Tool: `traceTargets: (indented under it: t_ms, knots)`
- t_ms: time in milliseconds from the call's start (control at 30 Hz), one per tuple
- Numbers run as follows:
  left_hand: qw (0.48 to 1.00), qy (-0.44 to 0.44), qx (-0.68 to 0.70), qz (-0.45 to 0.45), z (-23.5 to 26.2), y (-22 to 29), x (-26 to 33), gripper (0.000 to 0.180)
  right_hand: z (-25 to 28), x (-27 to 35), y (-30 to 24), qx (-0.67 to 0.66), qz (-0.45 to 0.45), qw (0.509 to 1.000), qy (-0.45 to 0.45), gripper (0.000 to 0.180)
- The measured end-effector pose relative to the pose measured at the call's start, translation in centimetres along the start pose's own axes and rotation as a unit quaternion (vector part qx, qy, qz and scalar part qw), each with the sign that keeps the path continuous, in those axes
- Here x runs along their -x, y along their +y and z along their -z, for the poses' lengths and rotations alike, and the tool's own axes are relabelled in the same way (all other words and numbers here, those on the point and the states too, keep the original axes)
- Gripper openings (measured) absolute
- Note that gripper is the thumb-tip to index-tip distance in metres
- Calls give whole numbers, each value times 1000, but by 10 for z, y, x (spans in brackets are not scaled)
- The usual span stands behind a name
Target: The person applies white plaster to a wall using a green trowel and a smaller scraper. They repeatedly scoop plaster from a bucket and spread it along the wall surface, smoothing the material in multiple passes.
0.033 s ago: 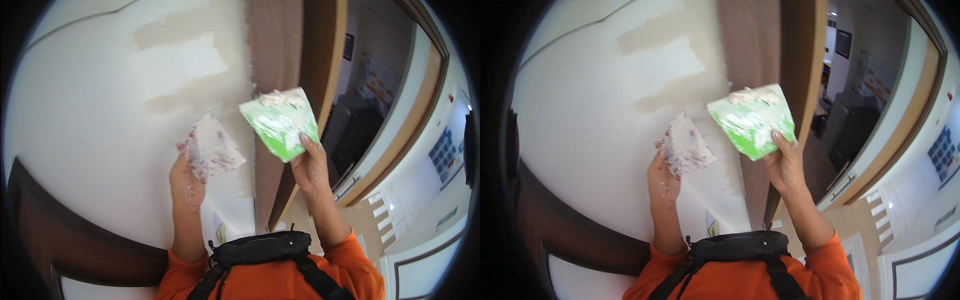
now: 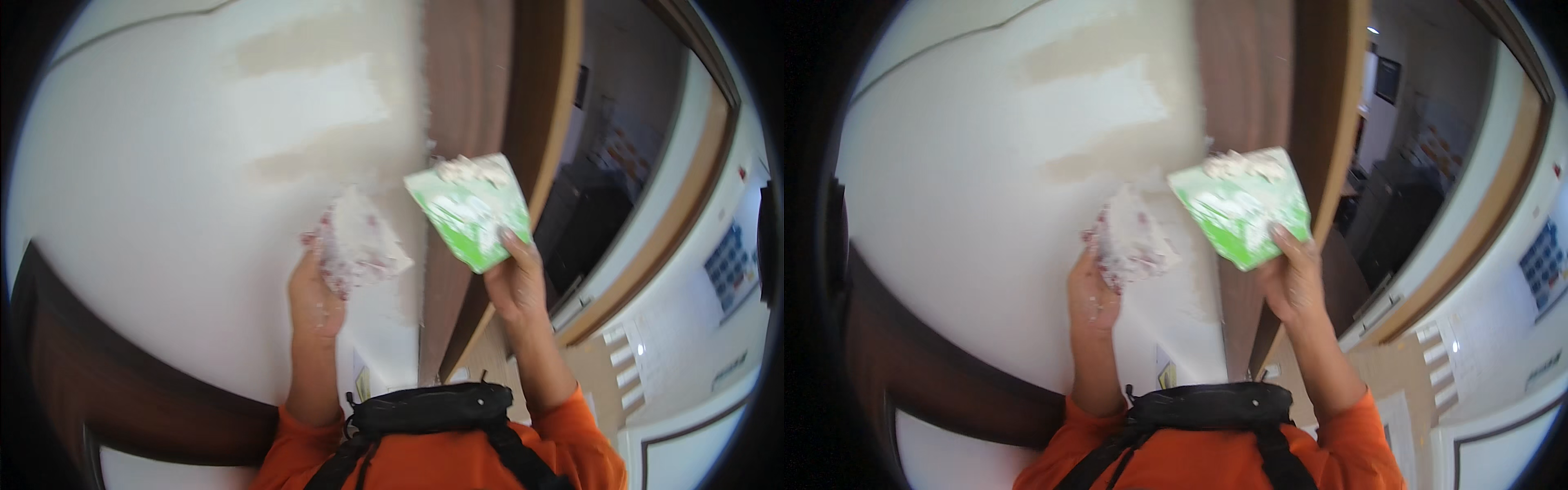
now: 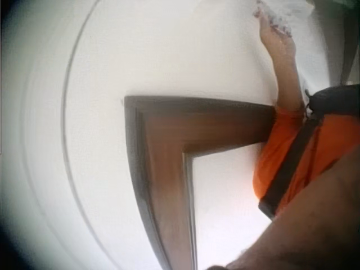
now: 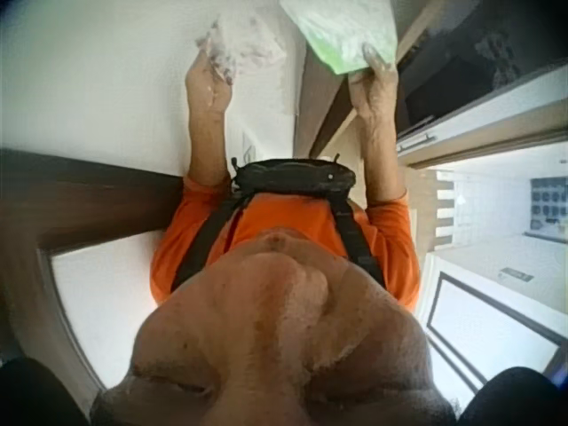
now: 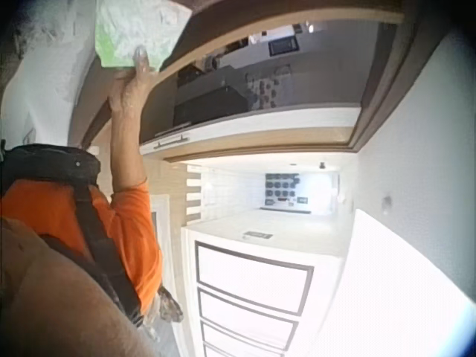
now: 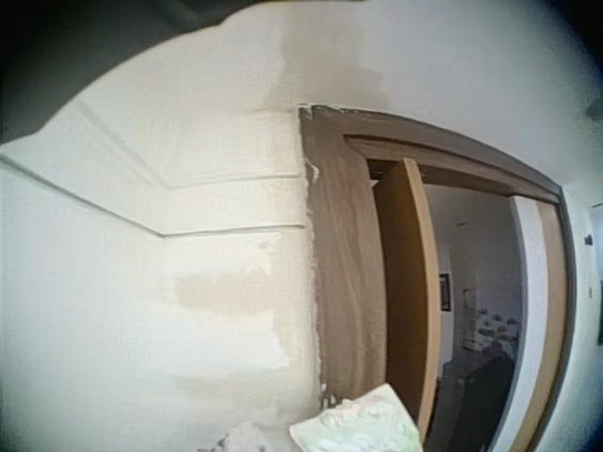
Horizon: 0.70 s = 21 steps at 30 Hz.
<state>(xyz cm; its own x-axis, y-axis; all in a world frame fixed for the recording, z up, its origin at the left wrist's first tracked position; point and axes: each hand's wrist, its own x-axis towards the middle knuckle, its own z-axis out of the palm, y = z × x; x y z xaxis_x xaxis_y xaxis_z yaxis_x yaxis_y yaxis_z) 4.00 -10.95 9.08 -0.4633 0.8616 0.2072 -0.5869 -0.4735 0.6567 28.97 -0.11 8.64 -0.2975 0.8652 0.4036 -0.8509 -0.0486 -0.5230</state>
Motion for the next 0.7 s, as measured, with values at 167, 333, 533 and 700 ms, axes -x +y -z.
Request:
traceTargets:
  t_ms: [167, 333, 533, 700]
  knots:
    - [994, 3, 105, 24, 15, -10, 1, 44, 2, -1, 10, 180, 128, 973, 74, 41]
    - [993, 14, 105, 49, 17, -11, 0, 44, -4, -21, 33, 443, 225, 867, 22, 19]
    - [996, 56, 70, -6, 14, -17, -1, 43, -3, -35, 49, 572, 350, 716, -194, 22]
    - [995, 62, 73, -36, 14, -20, -7, 40, 6, -43, 67, 574, 390, 651, -308, 42]
